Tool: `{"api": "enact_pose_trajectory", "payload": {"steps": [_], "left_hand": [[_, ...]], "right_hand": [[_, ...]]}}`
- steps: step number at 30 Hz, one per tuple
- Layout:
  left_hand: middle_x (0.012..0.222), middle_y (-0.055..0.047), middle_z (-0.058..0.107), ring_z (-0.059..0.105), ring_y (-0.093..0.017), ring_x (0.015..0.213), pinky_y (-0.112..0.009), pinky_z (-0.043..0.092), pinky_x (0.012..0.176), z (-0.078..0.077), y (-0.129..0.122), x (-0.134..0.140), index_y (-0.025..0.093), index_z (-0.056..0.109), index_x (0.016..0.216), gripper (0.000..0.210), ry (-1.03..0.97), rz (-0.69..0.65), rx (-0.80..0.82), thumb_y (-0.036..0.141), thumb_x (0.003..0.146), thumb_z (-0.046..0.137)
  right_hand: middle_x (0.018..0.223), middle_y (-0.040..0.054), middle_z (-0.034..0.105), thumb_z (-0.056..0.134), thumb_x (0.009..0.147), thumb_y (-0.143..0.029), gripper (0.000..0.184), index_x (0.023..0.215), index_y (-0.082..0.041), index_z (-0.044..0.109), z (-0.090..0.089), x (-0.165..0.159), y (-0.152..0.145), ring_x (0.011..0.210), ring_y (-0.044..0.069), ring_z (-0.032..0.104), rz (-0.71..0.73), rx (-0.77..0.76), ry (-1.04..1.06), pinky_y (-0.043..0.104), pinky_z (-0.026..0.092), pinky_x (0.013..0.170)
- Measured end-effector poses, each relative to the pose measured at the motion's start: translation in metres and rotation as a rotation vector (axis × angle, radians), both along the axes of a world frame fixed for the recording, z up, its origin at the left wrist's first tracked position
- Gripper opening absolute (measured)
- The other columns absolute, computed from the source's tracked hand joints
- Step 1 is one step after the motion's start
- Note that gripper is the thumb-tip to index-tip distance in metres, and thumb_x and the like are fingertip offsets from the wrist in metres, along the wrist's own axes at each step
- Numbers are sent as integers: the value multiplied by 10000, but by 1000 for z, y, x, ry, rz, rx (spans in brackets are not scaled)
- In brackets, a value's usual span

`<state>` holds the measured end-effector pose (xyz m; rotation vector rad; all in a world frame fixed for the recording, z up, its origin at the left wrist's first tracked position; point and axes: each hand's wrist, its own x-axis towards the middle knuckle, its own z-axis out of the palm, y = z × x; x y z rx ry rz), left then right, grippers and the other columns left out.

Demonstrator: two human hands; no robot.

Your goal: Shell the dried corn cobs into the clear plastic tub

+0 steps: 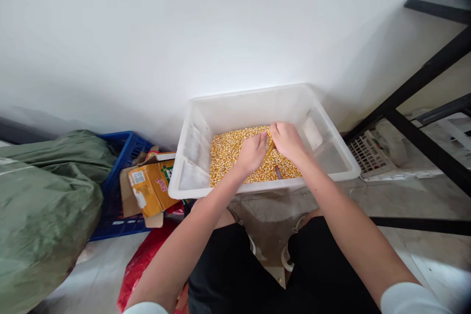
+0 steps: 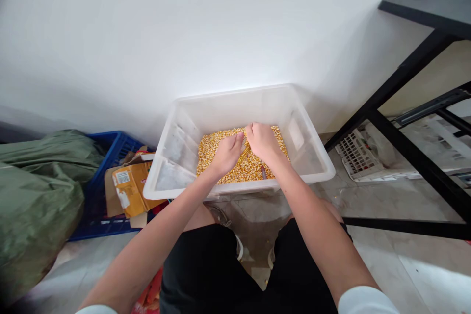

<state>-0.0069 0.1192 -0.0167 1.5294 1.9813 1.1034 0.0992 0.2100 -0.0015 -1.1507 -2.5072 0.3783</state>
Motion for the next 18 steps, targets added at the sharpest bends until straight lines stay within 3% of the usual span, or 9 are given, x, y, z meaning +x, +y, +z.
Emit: {"api": "enact_pose_trajectory", "payload": {"steps": [5, 8, 11, 16, 18], "left_hand": [[561, 2, 431, 389, -142, 568, -296, 290, 581, 3, -1, 1, 212, 368, 582, 517, -203, 54, -3, 520, 989, 284], [574, 0, 433, 404, -144, 579, -297, 304, 584, 7, -4, 2, 205, 416, 599, 550, -173, -17, -7, 576, 980, 276], [659, -15, 545, 497, -159, 651, -290, 369, 634, 7, -5, 1, 192, 559, 717, 521, -142, -82, 15, 558, 984, 300], [904, -70, 699, 622, -193, 874, -301, 440, 811, 6, -4, -3, 155, 677, 1006, 481, -166, 100, 31, 458, 1006, 304], [879, -65, 699, 621, -187, 842, -293, 438, 784, 7, -4, -2, 153, 677, 1002, 480, -130, 68, 13, 472, 1001, 319]], "right_hand": [[651, 123, 693, 297, 969, -263, 463, 672, -168, 639, 11, 2, -5, 623, 192, 623, -63, -162, 125, 275, 360, 609], [518, 81, 628, 339, 941, -274, 432, 634, -179, 628, 14, 4, -7, 532, 180, 596, -102, -259, 182, 263, 361, 568], [455, 56, 587, 364, 917, -292, 424, 594, -183, 615, 16, 6, -7, 463, 168, 578, -130, -369, 224, 249, 368, 530], [425, 61, 574, 360, 903, -279, 429, 596, -163, 636, 17, 7, -8, 431, 165, 580, -147, -432, 197, 234, 402, 537], [428, 65, 579, 356, 905, -278, 436, 594, -159, 637, 16, 7, -7, 426, 162, 580, -139, -426, 186, 233, 408, 543]]}}
